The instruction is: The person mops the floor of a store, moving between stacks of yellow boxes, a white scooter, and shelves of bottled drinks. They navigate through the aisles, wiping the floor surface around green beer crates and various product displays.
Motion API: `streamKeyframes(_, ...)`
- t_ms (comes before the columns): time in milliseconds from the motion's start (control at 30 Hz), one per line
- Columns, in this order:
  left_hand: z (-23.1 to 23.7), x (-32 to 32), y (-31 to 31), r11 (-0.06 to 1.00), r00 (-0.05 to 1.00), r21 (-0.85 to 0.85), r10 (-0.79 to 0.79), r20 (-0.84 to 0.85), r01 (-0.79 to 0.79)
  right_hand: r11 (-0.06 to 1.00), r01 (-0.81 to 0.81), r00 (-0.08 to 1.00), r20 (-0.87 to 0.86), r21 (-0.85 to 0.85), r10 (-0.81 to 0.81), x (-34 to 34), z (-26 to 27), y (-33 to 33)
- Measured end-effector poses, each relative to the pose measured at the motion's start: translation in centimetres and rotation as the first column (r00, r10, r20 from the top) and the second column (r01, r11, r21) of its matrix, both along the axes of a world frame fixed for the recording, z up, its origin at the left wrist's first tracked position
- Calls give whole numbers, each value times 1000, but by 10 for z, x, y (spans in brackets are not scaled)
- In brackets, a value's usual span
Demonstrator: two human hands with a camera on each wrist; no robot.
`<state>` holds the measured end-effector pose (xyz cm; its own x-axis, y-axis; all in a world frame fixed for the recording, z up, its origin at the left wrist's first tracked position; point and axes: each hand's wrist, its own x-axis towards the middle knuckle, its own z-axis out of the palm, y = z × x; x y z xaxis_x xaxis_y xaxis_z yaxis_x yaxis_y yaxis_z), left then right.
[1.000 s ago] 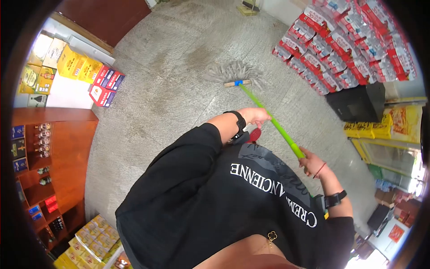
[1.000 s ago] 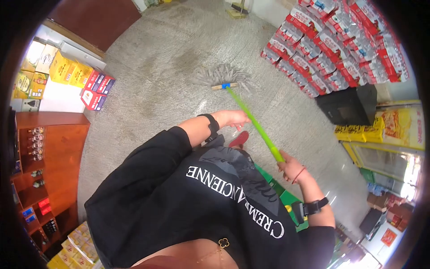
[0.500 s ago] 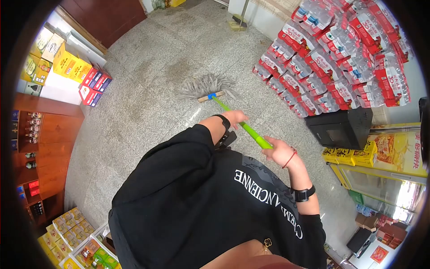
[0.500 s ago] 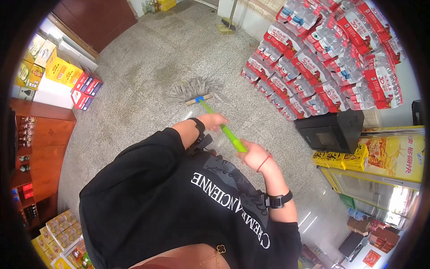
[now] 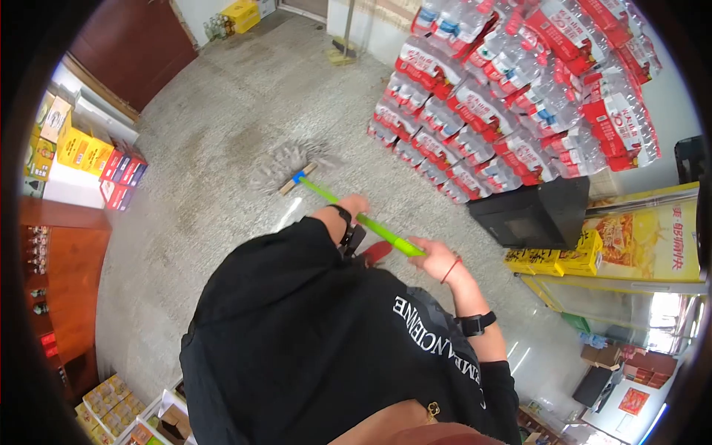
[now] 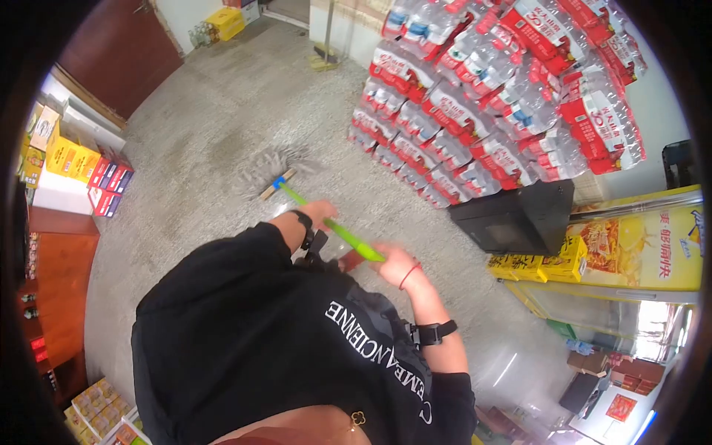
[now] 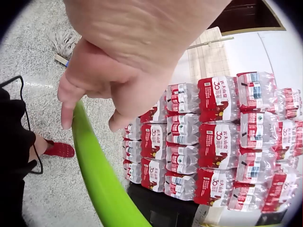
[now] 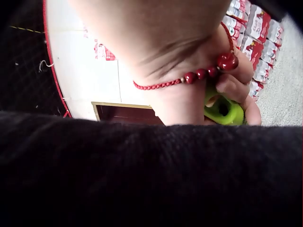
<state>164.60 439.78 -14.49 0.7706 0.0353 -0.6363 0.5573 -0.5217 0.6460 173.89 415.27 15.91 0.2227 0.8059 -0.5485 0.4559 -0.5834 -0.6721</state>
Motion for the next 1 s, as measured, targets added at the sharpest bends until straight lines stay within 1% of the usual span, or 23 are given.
streamKeyframes(33,-10,16,-3,989,993,122,-95,66,86,999,39,999,12,-30,-39,15,-6,-3)
streamKeyframes(67,-12,40,-5,956,974,250,-189,121,155,999,38,999,36,-22,-37,32,-3,-5)
streamKeyframes(100,29,63,-11,974,993,212,-60,-99,81,996,39,999,35,-80,-36,46,-2,-6)
streamKeyframes(133,73,81,-25,984,944,178,58,-324,0,988,42,999,28,-150,-38,59,0,-10)
streamKeyframes(167,1,102,-27,993,948,48,121,-295,-112,973,16,997,71,-232,1,74,6,-12)
streamKeyframes(200,10,120,-32,992,949,45,128,-288,-120,972,11,997,78,-234,8,91,13,-15)
streamKeyframes(267,40,151,-51,993,925,18,114,-361,-116,990,3,994,110,-142,13,115,19,-32)
streamKeyframes(300,39,169,-59,999,934,17,-19,-357,27,988,45,996,83,-146,-33,130,14,-44)
streamKeyframes(333,55,178,-70,999,932,19,-32,-360,42,988,59,996,80,-145,-48,140,8,-59)
streamKeyframes(400,89,194,-90,1000,952,17,25,-304,-21,983,126,989,93,-131,-115,158,2,-84)
streamKeyframes(433,68,208,-99,996,947,-56,47,-318,-68,983,138,987,98,-124,-126,162,7,-93)
streamKeyframes(467,46,220,-107,997,950,-52,43,-311,-62,975,150,985,109,-164,-133,165,15,-100)
streamKeyframes(500,48,227,-118,993,942,-84,50,-331,-82,965,159,983,120,-208,-136,169,20,-108)
streamKeyframes(567,51,243,-138,986,936,-126,56,-348,-105,963,149,983,137,-225,-121,179,21,-126)
streamKeyframes(600,53,251,-144,994,942,-98,11,-336,-46,961,139,984,144,-241,-106,181,20,-138)
streamKeyframes(633,69,250,-157,997,943,-74,-37,-331,13,957,139,985,139,-254,-106,182,22,-150)
streamKeyframes(667,76,250,-172,997,943,-81,-36,-332,10,962,128,986,134,-242,-98,186,25,-160)
streamKeyframes(733,88,258,-199,953,915,-124,221,-337,-276,967,110,987,139,-228,-80,195,25,-184)
streamKeyframes(767,94,260,-216,949,915,-130,229,-333,-285,974,86,986,161,-209,-52,201,22,-201)
streamKeyframes(833,99,258,-249,904,902,-176,336,-270,-390,981,53,984,179,-185,-19,206,22,-231)
streamKeyframes(900,96,261,-282,899,905,-197,335,-263,-390,960,-23,953,284,-280,106,210,29,-260)
streamKeyframes(967,98,269,-311,899,910,-215,327,-254,-382,968,-30,948,300,-251,108,216,32,-293)
streamKeyframes(1000,103,275,-325,920,920,-204,273,-280,-335,974,-30,944,313,-225,102,219,31,-308)
